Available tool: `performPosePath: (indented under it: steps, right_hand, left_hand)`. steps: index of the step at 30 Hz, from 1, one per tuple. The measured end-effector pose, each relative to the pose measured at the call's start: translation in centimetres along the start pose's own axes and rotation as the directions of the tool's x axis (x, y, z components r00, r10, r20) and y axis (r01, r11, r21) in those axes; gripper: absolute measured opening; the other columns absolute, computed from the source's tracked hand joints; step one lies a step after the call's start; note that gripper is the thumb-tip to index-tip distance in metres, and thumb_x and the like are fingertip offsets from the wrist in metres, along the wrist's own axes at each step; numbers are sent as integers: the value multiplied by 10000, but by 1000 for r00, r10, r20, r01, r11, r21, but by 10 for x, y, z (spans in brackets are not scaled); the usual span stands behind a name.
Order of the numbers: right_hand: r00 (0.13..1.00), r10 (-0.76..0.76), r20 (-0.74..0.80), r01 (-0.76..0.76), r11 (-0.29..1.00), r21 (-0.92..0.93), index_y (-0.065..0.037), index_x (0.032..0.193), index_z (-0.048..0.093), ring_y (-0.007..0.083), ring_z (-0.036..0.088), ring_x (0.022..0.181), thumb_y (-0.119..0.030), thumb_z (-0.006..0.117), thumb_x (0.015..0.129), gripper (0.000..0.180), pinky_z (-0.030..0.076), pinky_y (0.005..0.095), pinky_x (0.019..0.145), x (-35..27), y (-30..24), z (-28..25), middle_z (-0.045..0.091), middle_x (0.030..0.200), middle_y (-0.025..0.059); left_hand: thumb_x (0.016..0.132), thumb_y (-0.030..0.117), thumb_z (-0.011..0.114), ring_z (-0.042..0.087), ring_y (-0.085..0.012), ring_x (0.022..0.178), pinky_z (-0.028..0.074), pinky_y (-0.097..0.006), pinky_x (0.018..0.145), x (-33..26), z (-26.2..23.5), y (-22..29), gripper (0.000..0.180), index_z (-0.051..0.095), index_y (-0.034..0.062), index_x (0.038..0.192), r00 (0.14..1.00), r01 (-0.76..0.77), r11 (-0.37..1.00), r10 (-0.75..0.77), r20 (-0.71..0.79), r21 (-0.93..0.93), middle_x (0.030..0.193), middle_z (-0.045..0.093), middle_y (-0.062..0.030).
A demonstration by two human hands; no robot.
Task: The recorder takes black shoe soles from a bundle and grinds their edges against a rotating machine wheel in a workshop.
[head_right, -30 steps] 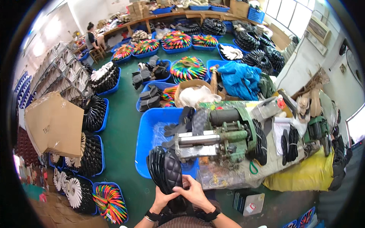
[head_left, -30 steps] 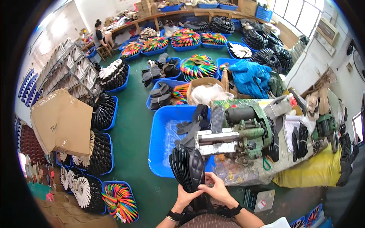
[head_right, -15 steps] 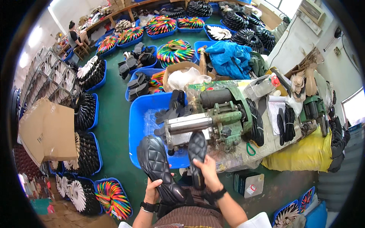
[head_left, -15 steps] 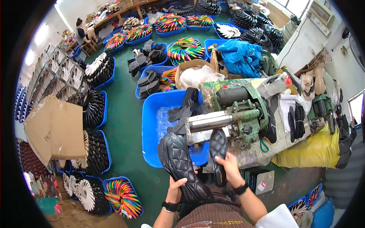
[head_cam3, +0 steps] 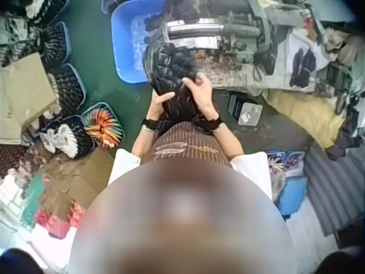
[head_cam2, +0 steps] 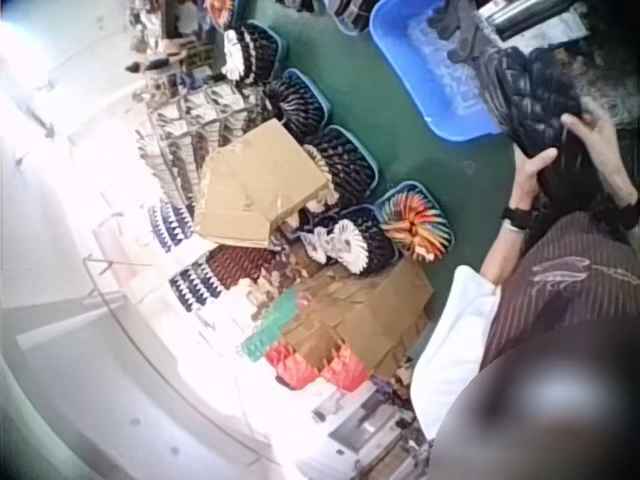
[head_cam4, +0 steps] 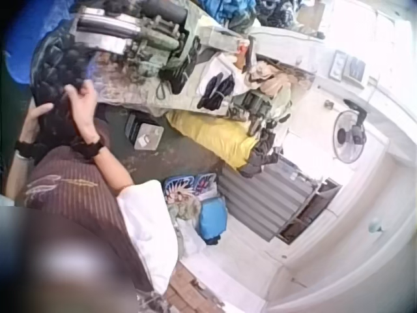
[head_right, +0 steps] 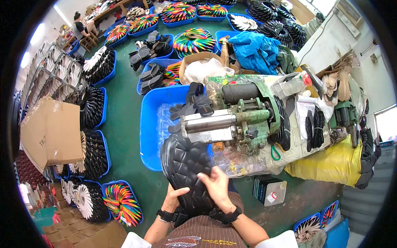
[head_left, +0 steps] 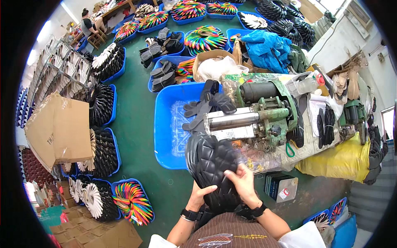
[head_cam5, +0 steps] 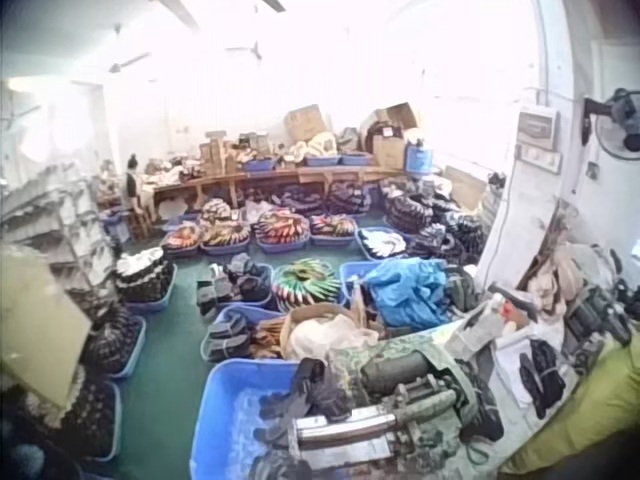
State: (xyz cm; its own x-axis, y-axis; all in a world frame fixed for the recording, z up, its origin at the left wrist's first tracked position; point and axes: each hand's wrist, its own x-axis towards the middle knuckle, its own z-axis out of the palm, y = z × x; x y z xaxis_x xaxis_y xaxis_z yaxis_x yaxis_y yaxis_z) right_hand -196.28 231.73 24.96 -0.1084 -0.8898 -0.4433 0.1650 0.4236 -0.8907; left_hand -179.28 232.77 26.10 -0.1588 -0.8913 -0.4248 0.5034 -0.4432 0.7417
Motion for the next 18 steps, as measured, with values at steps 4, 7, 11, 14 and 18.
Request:
performPosePath:
  steps: [4, 7, 11, 14, 18]
  right_hand:
    - [988, 72, -138, -47, 983, 177, -3, 925, 594, 62, 568, 683, -41, 684, 846, 125, 478, 219, 604, 59, 12, -37, 636, 817, 0]
    - [998, 55, 6, -55, 992, 112, -12, 969, 589, 86, 627, 706, -139, 623, 916, 142, 520, 244, 629, 80, -21, -24, 674, 841, 38]
    - [961, 117, 251, -101, 992, -74, -23, 961, 586, 77, 594, 723, -177, 704, 861, 218, 495, 247, 648, 19, -9, 9, 655, 821, 34]
    - [979, 145, 143, -130, 986, -107, -19, 954, 596, 75, 570, 777, -77, 766, 779, 251, 484, 246, 683, 0, 9, -6, 642, 893, 19]
    - [996, 35, -86, -24, 992, 123, -7, 953, 566, 94, 612, 756, -23, 690, 827, 178, 503, 252, 632, 56, 6, -39, 656, 901, 63]
  left_hand:
    - [658, -8, 735, 624, -253, 1045, 493, -375, 941, -1, 3, 6, 643, 490, -46, 1251, 998, 12, 997, -17, -62, -74, 1171, 610, -166]
    - [663, -21, 709, 610, -279, 1061, 503, -390, 928, -1, -16, -11, 683, 443, -38, 1292, 995, 70, 997, -71, -76, -25, 1171, 600, -166]
    - [638, -34, 750, 613, -277, 1055, 497, -389, 939, -1, -19, -14, 751, 411, -47, 1308, 989, -89, 981, 108, -104, 173, 1172, 599, -171]
    - [601, 74, 860, 610, -258, 1056, 466, -371, 977, -2, -18, -15, 778, 459, -94, 1247, 983, -92, 956, 133, -131, 278, 1160, 604, -179]
    - [610, 78, 862, 603, -246, 1073, 464, -368, 980, -4, -12, -12, 783, 455, -94, 1257, 994, -58, 990, 69, -88, 128, 1171, 602, -178]
